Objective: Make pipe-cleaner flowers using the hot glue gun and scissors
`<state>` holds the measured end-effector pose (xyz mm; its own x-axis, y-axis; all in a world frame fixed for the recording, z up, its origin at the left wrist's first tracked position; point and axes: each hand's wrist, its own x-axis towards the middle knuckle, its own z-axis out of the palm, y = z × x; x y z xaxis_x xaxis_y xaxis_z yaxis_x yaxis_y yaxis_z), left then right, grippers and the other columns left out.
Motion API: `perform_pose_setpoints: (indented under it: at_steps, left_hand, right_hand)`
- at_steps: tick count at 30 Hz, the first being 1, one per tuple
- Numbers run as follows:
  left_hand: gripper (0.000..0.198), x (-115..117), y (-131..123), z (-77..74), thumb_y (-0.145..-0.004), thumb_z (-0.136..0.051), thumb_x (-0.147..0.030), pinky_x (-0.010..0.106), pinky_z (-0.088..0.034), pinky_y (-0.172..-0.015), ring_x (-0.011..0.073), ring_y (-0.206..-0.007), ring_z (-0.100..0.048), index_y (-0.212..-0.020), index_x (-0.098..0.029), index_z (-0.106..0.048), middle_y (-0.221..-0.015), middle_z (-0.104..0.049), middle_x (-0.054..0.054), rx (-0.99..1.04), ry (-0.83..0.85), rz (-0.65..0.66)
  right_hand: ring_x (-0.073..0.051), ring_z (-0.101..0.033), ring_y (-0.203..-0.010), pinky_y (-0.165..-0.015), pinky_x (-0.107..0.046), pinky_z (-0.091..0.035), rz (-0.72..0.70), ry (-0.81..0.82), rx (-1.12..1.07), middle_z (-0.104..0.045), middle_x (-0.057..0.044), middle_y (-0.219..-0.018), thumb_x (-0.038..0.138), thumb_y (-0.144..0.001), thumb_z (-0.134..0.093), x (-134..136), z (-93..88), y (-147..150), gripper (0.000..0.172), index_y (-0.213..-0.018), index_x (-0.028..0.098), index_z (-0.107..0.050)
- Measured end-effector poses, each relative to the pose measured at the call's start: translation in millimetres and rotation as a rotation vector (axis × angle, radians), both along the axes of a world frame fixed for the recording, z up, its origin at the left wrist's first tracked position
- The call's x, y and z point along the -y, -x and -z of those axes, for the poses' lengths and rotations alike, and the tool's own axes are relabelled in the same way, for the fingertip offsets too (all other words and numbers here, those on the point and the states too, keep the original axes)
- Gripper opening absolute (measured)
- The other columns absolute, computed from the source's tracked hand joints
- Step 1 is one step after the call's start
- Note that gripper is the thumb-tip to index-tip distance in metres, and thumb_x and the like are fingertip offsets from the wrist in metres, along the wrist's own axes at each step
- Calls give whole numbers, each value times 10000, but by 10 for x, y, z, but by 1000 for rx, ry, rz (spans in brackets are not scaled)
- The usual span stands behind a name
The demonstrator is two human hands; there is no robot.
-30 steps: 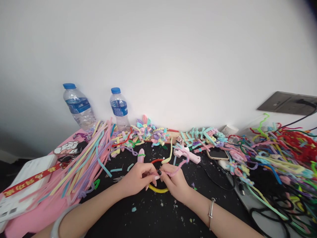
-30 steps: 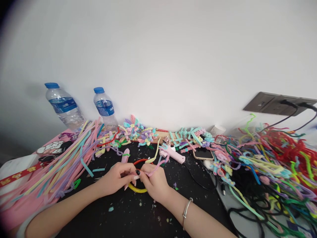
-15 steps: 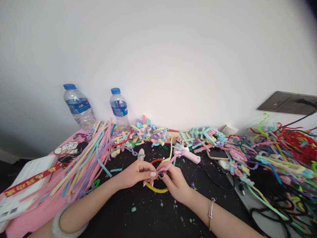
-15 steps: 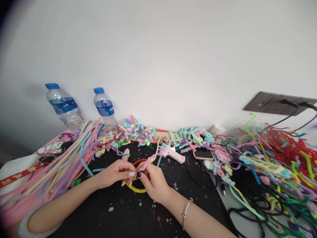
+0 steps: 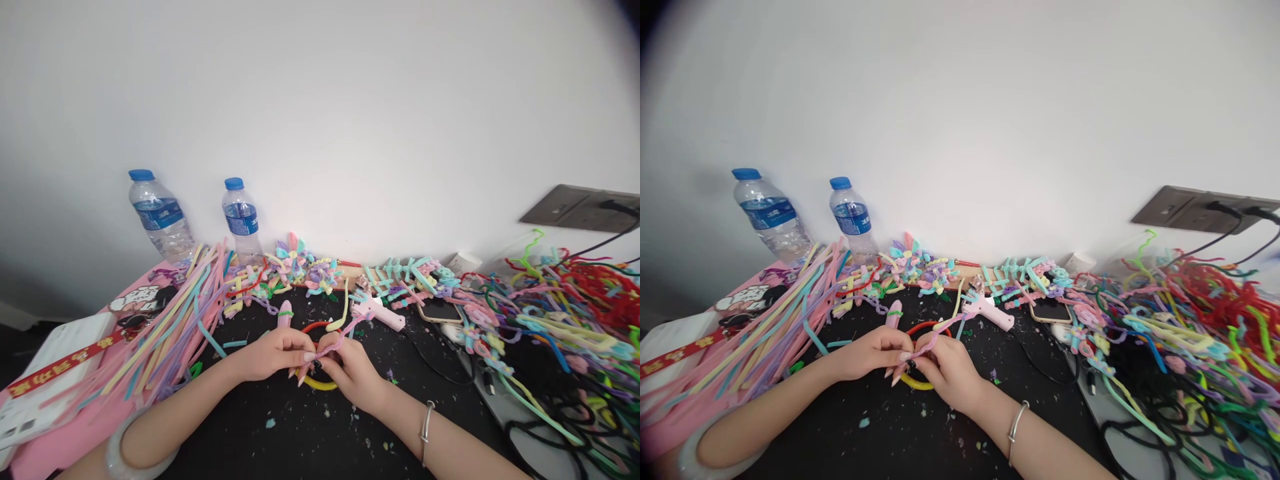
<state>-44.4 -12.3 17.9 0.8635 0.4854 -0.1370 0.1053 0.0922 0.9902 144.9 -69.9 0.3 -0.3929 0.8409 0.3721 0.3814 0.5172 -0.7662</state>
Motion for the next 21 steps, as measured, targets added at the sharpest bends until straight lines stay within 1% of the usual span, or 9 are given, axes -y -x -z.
perform_pose_setpoints:
  at_steps: [4,9,13,16,19,21]
  left_hand:
    - [301,20,-4,10,-864,-514,-389,190,-391,-535,88,-524,-493,-718,-134,-584,-597,-575,-6,-19,-47,-4]
    - [269,66,-14,13,-872,-499,-320,186,-384,-528,87,-523,-487,-692,-136,-576,-614,-588,-7,-72,-131,-41]
    - [283,89,-33,12,-869,-492,-322,195,-395,-525,97,-527,-495,-677,-135,-582,-624,-595,0,-102,-165,-74]
    - [292,93,-47,-4,-872,-486,-345,201,-401,-534,102,-544,-497,-705,-132,-596,-652,-613,10,-94,-162,-98]
    - [266,91,-52,-13,-873,-487,-349,208,-414,-558,104,-563,-504,-782,-132,-612,-696,-644,21,-71,-122,-89]
    - [239,91,-54,-3,-857,-514,-345,212,-422,-558,105,-559,-507,-793,-135,-608,-696,-653,21,-70,-98,-100]
  right_hand:
    - [-132,-511,-656,-620,-237,-406,-3,-37,3,-555,-5,-747,213,-903,-450,-3,10,5,104,-804,205,-483]
    - [-122,-458,-602,-580,-228,-366,-1,-55,37,-496,18,-670,206,-902,-433,2,14,9,157,-746,206,-445]
    - [-121,-430,-591,-565,-231,-338,7,-54,85,-465,21,-658,182,-896,-399,2,0,18,166,-736,202,-437]
    - [-114,-418,-572,-554,-226,-329,26,-26,66,-451,25,-652,179,-902,-379,4,-10,23,182,-729,200,-430]
    - [-110,-405,-560,-548,-223,-324,60,-22,39,-438,30,-641,187,-908,-372,7,-12,22,199,-712,201,-407]
    - [-109,-391,-551,-542,-222,-315,85,-27,39,-422,35,-631,188,-906,-373,9,-7,20,196,-712,202,-397]
